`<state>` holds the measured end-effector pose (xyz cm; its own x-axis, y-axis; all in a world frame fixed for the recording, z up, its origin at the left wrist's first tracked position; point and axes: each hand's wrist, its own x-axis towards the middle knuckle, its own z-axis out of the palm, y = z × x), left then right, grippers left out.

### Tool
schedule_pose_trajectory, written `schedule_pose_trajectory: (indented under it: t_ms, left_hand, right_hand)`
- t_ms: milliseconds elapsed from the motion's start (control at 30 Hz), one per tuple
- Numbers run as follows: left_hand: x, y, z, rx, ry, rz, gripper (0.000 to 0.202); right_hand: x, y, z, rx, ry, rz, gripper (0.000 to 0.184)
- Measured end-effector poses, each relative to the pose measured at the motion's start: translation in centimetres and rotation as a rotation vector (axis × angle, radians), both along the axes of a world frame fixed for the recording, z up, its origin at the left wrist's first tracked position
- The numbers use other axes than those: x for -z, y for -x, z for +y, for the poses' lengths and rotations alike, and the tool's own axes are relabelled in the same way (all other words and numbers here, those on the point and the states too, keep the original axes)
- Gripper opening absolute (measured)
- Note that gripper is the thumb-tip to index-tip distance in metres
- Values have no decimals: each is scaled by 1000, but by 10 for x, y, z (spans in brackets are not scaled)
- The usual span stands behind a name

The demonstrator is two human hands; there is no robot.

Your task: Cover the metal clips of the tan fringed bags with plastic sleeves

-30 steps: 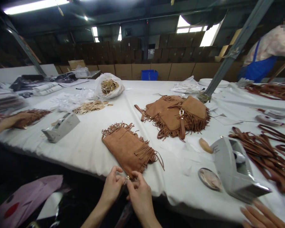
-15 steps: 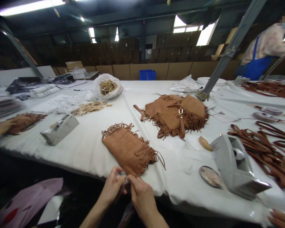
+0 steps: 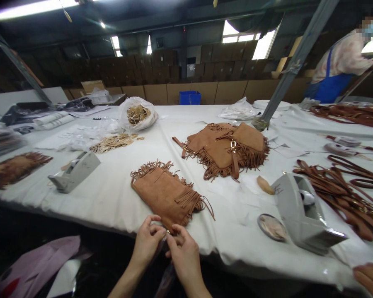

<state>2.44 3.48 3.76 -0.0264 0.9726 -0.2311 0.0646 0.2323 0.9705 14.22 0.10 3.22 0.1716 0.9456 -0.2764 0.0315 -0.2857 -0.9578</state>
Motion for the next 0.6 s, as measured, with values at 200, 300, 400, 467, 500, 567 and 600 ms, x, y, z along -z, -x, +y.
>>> schedule_pose_trajectory:
  t_ms: [200,300,400,467,500,567,600]
  left_hand:
    - [4,2,1,-6,-24,-34,34]
    - [4,10,0,-24,-38,52,31]
    - [5,22,-5,-14,-26,160,34]
    - [7,27,-10,66,27,173,38]
    - [8,28,-13,115,71,149,41]
    - [9,27,-16,184,158,49,46]
    - [9,25,-16,198,187,-15,48]
  right_hand:
    - [-4,12,9,154,87,301,60]
    - [-2,16,12,247,124,364,67]
    - [1,18,12,296,144,384,69]
    - [-1,18,11,301,140,394,68]
    - [-2,18,10,298,133,400,66]
    - [-6,17,9,292,119,404,64]
    - [-8,17,8,290,114,405,63]
